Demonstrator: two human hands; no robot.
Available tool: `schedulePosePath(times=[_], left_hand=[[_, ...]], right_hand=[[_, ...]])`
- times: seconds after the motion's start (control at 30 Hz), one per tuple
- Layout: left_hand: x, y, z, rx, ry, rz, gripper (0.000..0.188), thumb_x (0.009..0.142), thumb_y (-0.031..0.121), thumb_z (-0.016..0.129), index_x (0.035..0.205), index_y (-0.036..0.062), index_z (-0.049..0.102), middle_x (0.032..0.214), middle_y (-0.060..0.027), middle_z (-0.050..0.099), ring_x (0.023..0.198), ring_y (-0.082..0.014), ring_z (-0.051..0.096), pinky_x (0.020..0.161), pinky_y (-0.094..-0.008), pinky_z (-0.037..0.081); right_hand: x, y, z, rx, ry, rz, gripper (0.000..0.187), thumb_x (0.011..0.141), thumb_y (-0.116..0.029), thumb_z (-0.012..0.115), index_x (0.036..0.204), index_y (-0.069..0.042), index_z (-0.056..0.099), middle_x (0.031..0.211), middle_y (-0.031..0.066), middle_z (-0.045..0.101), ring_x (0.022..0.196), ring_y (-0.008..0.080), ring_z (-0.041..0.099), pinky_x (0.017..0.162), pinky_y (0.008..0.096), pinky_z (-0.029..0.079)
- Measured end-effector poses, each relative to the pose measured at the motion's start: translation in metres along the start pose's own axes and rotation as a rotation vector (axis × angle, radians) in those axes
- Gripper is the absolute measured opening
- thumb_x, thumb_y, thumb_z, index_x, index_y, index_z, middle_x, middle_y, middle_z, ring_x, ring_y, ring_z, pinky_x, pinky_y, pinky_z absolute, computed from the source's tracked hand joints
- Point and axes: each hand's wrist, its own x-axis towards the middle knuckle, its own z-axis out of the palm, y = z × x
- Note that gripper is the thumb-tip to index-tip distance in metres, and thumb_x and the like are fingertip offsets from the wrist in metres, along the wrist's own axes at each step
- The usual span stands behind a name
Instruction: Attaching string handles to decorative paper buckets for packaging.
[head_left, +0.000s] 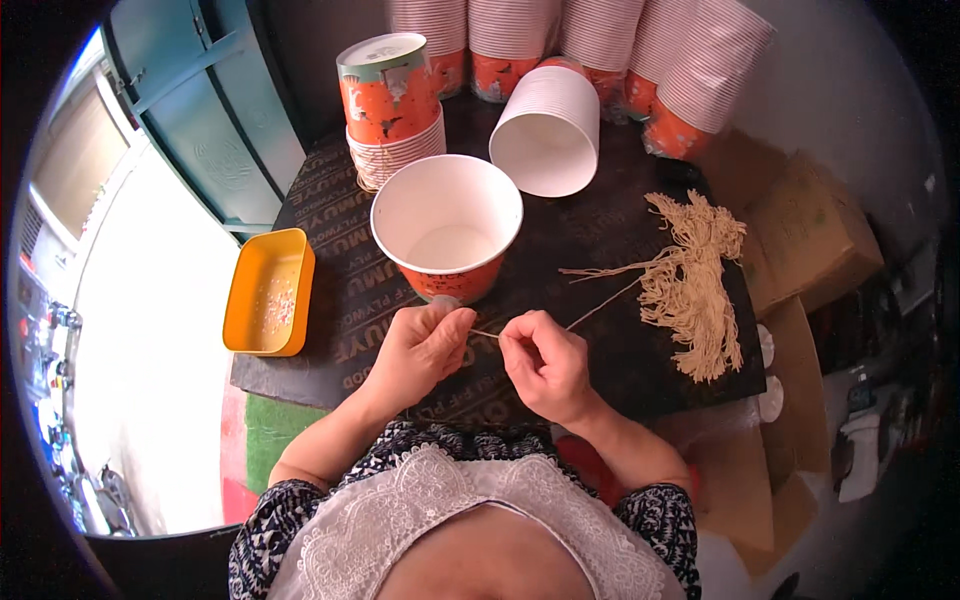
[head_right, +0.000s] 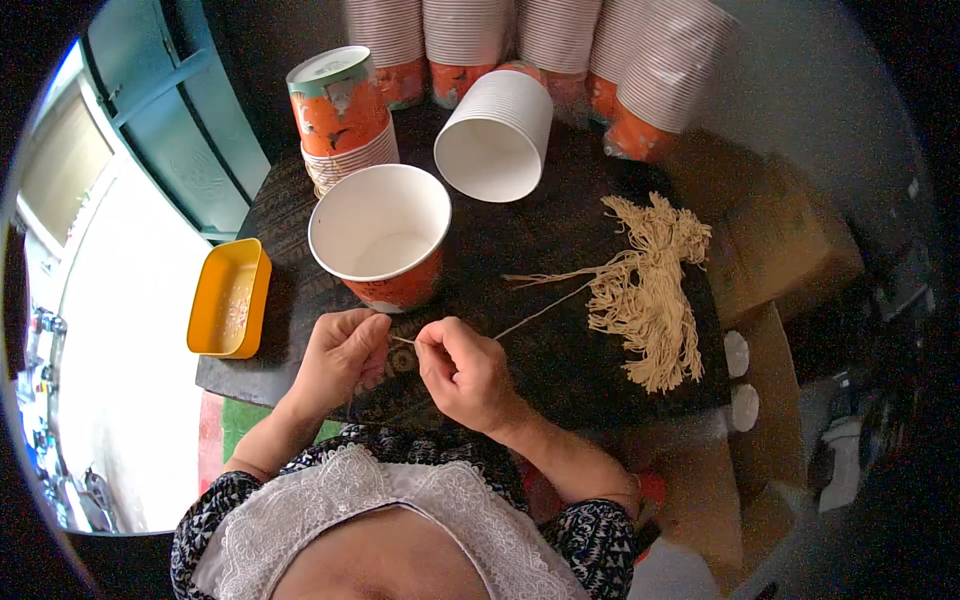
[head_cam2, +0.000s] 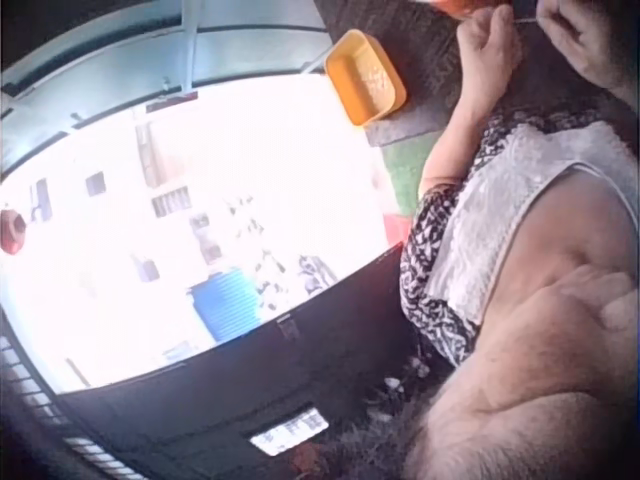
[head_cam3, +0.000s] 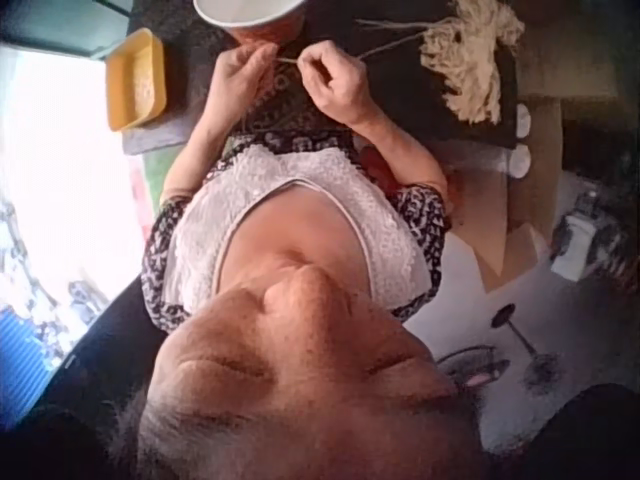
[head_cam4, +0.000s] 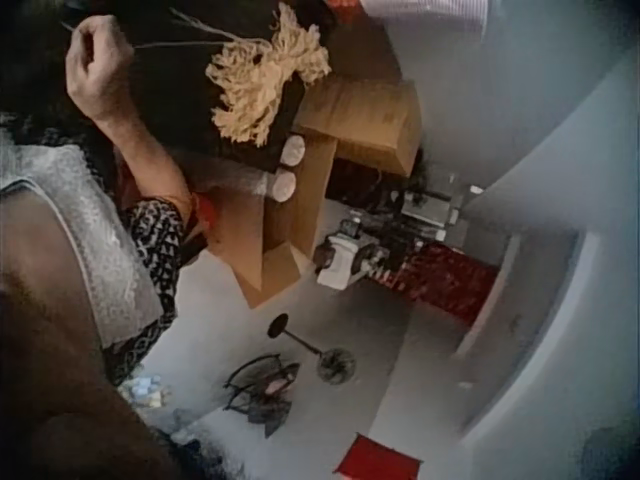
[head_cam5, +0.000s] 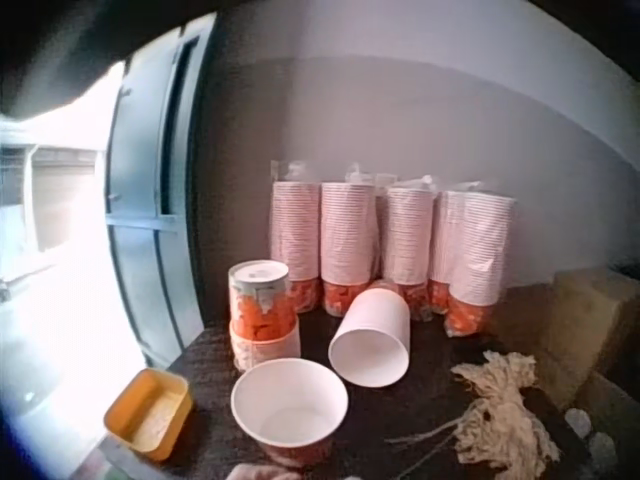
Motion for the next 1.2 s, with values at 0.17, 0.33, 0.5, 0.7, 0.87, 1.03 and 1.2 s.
schedulePosePath(times=[0.17,0.33,0.5,0.7,0.87,1.03,1.2], left_hand=[[-0.002,-0.005,-0.001,0.222,-0.075,0.059,0.031,0.100,0.024,0.052,0.075,0.0046,0.051,0.062,0.0053,0.044,0.057,-0.0038,0.038,0.050,-0.0221,0.032],[-0.003,-0.004,-0.001,0.349,-0.102,0.049,0.022,0.096,0.015,0.054,0.080,0.0017,0.051,0.064,0.0007,0.048,0.062,-0.0070,0.042,0.054,-0.0254,0.038],[-0.006,-0.005,-0.003,0.469,-0.125,0.146,0.012,0.092,0.007,0.056,0.083,-0.0001,0.052,0.070,-0.0054,0.052,0.063,-0.0114,0.047,0.058,-0.0278,0.043],[-0.007,-0.004,-0.009,0.565,0.089,0.346,0.004,0.088,0.001,0.057,0.087,-0.0001,0.053,0.075,-0.0099,0.056,0.063,-0.0179,0.055,0.058,-0.0302,0.045],[0.000,0.016,-0.005,0.901,0.400,0.786,0.017,0.078,-0.005,0.064,0.091,0.0021,0.054,0.082,-0.0114,0.057,0.068,-0.0267,0.057,0.059,-0.0340,0.045],[0.024,0.038,-0.005,1.298,0.345,0.794,0.026,0.074,0.005,0.068,0.097,0.0034,0.056,0.095,-0.0107,0.058,0.103,-0.0288,0.052,0.097,-0.0488,0.033],[0.035,0.034,-0.033,1.101,0.202,0.711,0.010,0.080,-0.001,0.059,0.089,0.0046,0.059,0.085,-0.0096,0.060,0.098,-0.0290,0.059,0.109,-0.0532,0.023]], right_hand=[[-0.006,-0.005,-0.004,0.008,-0.097,0.140,0.006,0.086,-0.001,0.063,0.089,-0.001,0.058,0.066,0.0047,0.059,0.055,0.0089,0.056,0.050,0.0247,0.044],[-0.012,0.002,-0.001,0.031,-0.123,0.232,0.010,0.086,-0.008,0.067,0.089,-0.001,0.061,0.069,0.0107,0.064,0.059,0.0141,0.063,0.052,0.0294,0.047],[-0.017,0.001,0.003,0.075,-0.077,0.270,0.006,0.084,-0.003,0.068,0.083,0.000,0.063,0.062,0.0001,0.057,0.057,0.0011,0.048,0.048,0.0219,0.039],[-0.023,0.002,0.002,0.113,0.015,0.229,0.006,0.084,0.000,0.066,0.081,-0.001,0.061,0.061,-0.0044,0.052,0.056,-0.0004,0.044,0.047,0.0201,0.035],[-0.021,0.008,-0.002,0.146,0.057,0.241,0.006,0.085,0.000,0.065,0.081,-0.001,0.061,0.063,-0.0058,0.051,0.057,-0.0010,0.043,0.049,0.0181,0.034],[-0.015,0.006,-0.004,0.196,0.119,0.271,0.006,0.087,0.001,0.063,0.082,-0.001,0.060,0.064,-0.0063,0.051,0.059,-0.0009,0.043,0.051,0.0167,0.035],[-0.013,0.011,-0.005,0.193,0.203,0.156,0.006,0.086,0.004,0.062,0.082,0.000,0.060,0.071,-0.0047,0.049,0.061,0.0005,0.042,0.053,0.0176,0.033]])
